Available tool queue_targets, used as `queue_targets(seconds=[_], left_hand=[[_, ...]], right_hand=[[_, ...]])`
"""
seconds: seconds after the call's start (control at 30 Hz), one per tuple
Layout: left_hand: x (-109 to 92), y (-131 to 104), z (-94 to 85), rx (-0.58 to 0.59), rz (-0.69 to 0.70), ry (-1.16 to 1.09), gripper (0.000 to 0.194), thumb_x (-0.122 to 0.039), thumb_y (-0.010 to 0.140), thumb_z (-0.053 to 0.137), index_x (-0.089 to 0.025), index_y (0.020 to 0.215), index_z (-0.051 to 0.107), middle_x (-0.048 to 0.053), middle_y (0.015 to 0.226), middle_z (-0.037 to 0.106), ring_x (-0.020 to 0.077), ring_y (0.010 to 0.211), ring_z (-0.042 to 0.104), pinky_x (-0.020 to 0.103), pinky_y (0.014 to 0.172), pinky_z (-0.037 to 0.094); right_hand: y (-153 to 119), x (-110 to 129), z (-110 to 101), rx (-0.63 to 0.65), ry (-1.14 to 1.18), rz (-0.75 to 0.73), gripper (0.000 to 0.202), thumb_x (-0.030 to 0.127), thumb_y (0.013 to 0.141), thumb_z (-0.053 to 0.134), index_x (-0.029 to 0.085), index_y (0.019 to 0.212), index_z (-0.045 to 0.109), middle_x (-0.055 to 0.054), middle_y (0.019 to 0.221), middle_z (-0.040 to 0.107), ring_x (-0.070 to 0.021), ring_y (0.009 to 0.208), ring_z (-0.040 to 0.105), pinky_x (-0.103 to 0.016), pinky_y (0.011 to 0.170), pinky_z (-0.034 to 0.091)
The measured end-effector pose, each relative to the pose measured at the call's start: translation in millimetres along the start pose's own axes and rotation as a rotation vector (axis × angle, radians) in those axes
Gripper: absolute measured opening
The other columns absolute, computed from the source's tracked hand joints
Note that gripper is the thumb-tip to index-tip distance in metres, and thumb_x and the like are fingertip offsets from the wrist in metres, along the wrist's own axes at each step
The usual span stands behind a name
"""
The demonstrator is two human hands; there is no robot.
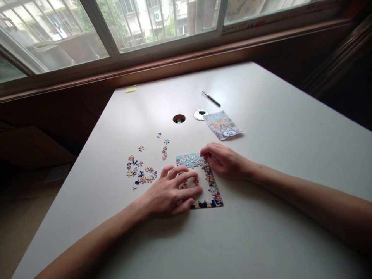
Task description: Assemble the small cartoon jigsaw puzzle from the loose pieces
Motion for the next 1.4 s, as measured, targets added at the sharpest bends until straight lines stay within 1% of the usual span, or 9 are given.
queue_targets(seconds=[0.27, 0.37, 0.43, 0.57, 0.7, 0.87, 1.03, 1.23, 1.4], left_hand=[[-0.4, -0.5, -1.7, 0.042, 0.012, -0.031, 0.043, -0.029, 0.092, 0.054, -0.029, 0.135, 0.053, 0.01, 0.138, 0.054, 0.0306, 0.126, 0.044, 0.049, 0.104, 0.033], [-0.6, -1.3, -1.8, 0.023, 0.02, -0.046, 0.041, -0.027, 0.093, 0.053, -0.026, 0.134, 0.053, 0.012, 0.136, 0.054, 0.0301, 0.127, 0.046, 0.05, 0.106, 0.035], [-0.6, -2.2, -1.5, -0.01, 0.037, -0.078, 0.04, -0.023, 0.094, 0.051, -0.022, 0.134, 0.053, 0.013, 0.133, 0.056, 0.0279, 0.124, 0.05, 0.046, 0.105, 0.04], [0.1, -6.1, -0.8, -0.138, 0.077, -0.172, 0.04, -0.013, 0.095, 0.049, -0.016, 0.136, 0.05, 0.013, 0.122, 0.061, 0.0216, 0.111, 0.06, 0.035, 0.096, 0.053], [1.6, -10.9, -0.3, -0.321, 0.078, -0.265, 0.041, -0.003, 0.091, 0.052, -0.013, 0.13, 0.057, 0.014, 0.116, 0.061, 0.0196, 0.107, 0.063, 0.032, 0.092, 0.057], [13.7, -16.8, -11.1, -0.541, -0.047, -0.251, 0.037, -0.002, 0.085, 0.064, -0.018, 0.118, 0.066, 0.008, 0.11, 0.064, 0.0139, 0.095, 0.068, 0.026, 0.084, 0.061], [39.0, -31.8, -36.9, -0.64, -0.208, -0.095, 0.031, -0.001, 0.081, 0.069, -0.02, 0.105, 0.072, 0.006, 0.109, 0.07, 0.0163, 0.099, 0.069, 0.029, 0.086, 0.061], [68.8, -51.5, -54.0, -0.601, -0.261, 0.046, 0.019, -0.004, 0.081, 0.071, -0.018, 0.093, 0.072, 0.006, 0.106, 0.071, 0.018, 0.099, 0.068, 0.034, 0.091, 0.059], [88.5, -62.8, -55.6, -0.499, -0.272, 0.106, 0.009, -0.008, 0.083, 0.07, -0.017, 0.085, 0.07, 0.006, 0.097, 0.066, 0.016, 0.09, 0.067, 0.027, 0.076, 0.057]], right_hand=[[0.1, 0.4, -0.5, 0.0, 0.003, 0.004, 0.026, 0.003, 0.08, 0.051, 0.019, 0.1, 0.056, -0.006, 0.09, 0.063, -0.0184, 0.082, 0.058, -0.033, 0.075, 0.048], [-0.2, 0.5, -0.9, 0.002, -0.002, 0.003, 0.027, 0.002, 0.08, 0.05, 0.019, 0.101, 0.056, -0.005, 0.089, 0.063, -0.0179, 0.081, 0.057, -0.033, 0.075, 0.048], [-0.1, 0.5, -0.9, 0.001, -0.003, -0.001, 0.027, 0.002, 0.08, 0.05, 0.018, 0.101, 0.056, -0.005, 0.088, 0.062, -0.0175, 0.08, 0.057, -0.032, 0.075, 0.047], [0.4, 0.9, -1.1, -0.006, -0.003, -0.009, 0.027, 0.002, 0.08, 0.05, 0.018, 0.101, 0.056, -0.005, 0.087, 0.062, -0.0168, 0.079, 0.056, -0.032, 0.074, 0.047], [0.2, 1.7, -1.6, -0.001, 0.002, -0.007, 0.026, 0.003, 0.081, 0.05, 0.017, 0.101, 0.056, -0.005, 0.086, 0.062, -0.0166, 0.078, 0.056, -0.031, 0.073, 0.047], [-0.5, 1.2, -2.0, 0.003, 0.007, 0.002, 0.024, 0.004, 0.082, 0.05, 0.017, 0.101, 0.056, -0.005, 0.086, 0.062, -0.0167, 0.077, 0.056, -0.032, 0.072, 0.046], [-0.8, 0.2, -1.5, 0.011, 0.022, 0.013, 0.025, 0.004, 0.082, 0.048, 0.017, 0.103, 0.056, -0.005, 0.084, 0.061, -0.0161, 0.076, 0.055, -0.032, 0.071, 0.047], [-2.8, 0.8, -3.1, 0.01, 0.032, 0.031, 0.024, 0.005, 0.083, 0.049, 0.018, 0.103, 0.056, -0.004, 0.086, 0.06, -0.0154, 0.076, 0.054, -0.031, 0.071, 0.046], [-3.6, 0.1, -3.3, 0.016, 0.038, 0.045, 0.023, 0.005, 0.084, 0.051, 0.019, 0.103, 0.055, -0.004, 0.087, 0.06, -0.0156, 0.076, 0.054, -0.031, 0.071, 0.046]])
Point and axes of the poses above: each hand's wrist, its own y-axis towards the middle knuckle, its own z-axis out of the palm, x = y × z, the point moved 3 cm from there along y, towards the middle knuckle
